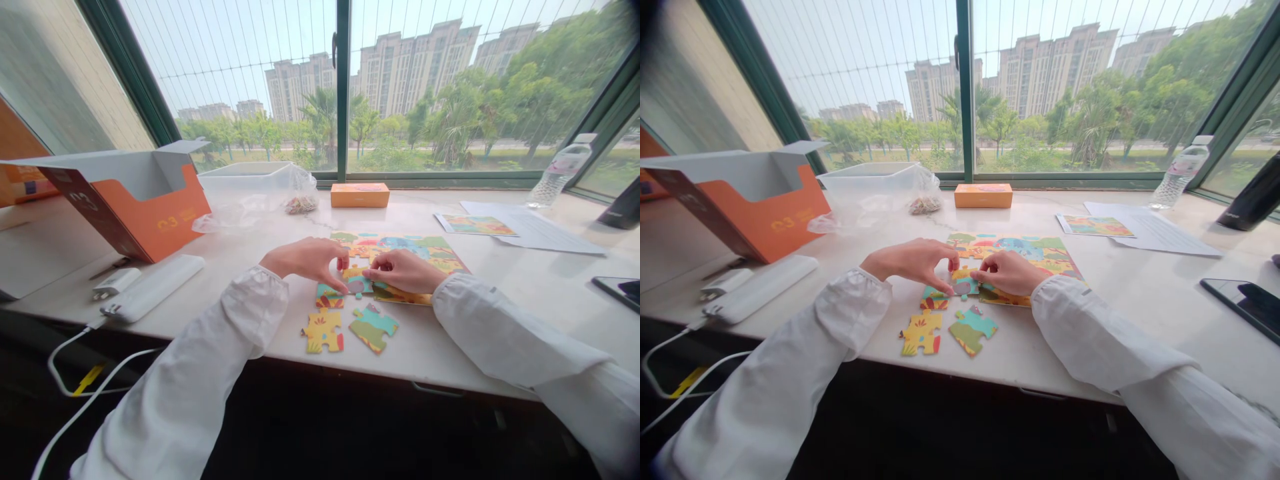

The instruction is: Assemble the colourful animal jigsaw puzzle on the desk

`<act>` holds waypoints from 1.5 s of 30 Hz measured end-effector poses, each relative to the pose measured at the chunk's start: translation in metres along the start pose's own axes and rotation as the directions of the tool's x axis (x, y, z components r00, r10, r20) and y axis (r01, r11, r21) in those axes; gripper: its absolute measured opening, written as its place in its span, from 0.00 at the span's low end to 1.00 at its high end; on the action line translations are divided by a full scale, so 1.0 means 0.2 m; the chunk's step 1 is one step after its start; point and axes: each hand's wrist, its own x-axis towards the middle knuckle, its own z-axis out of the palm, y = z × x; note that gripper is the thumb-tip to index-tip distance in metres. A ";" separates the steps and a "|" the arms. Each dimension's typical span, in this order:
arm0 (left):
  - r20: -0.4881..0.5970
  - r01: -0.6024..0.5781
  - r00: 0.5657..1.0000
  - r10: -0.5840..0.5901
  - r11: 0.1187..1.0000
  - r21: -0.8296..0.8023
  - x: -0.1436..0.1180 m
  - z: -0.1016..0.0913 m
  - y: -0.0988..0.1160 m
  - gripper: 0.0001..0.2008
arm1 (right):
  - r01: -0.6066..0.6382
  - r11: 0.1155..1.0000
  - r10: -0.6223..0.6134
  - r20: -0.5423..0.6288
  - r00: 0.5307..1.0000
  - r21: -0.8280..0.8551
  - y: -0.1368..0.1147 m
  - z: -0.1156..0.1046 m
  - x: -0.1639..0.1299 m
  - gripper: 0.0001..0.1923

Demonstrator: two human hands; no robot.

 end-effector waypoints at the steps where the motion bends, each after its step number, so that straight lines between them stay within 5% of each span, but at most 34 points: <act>1: -0.001 0.000 1.000 0.000 1.000 0.000 0.00 0.00 0.00 0.24 | 0.002 1.000 -0.002 0.002 1.000 0.001 0.00 0.00 0.00 0.29; 19: -0.252 0.014 0.968 0.006 0.997 0.077 0.04 0.04 0.00 0.26 | -0.179 0.976 0.201 -0.193 0.960 0.126 0.04 -0.02 0.02 0.30; 38: -0.245 0.058 0.969 -0.032 0.993 0.100 0.01 -0.01 -0.06 0.25 | -0.037 0.994 0.061 -0.228 0.972 0.107 0.06 -0.02 0.03 0.26; 45: -0.038 0.165 0.986 -0.165 0.986 -0.004 -0.04 -0.02 -0.19 0.28 | 0.022 0.998 -0.034 -0.206 0.978 -0.063 0.04 0.00 0.01 0.16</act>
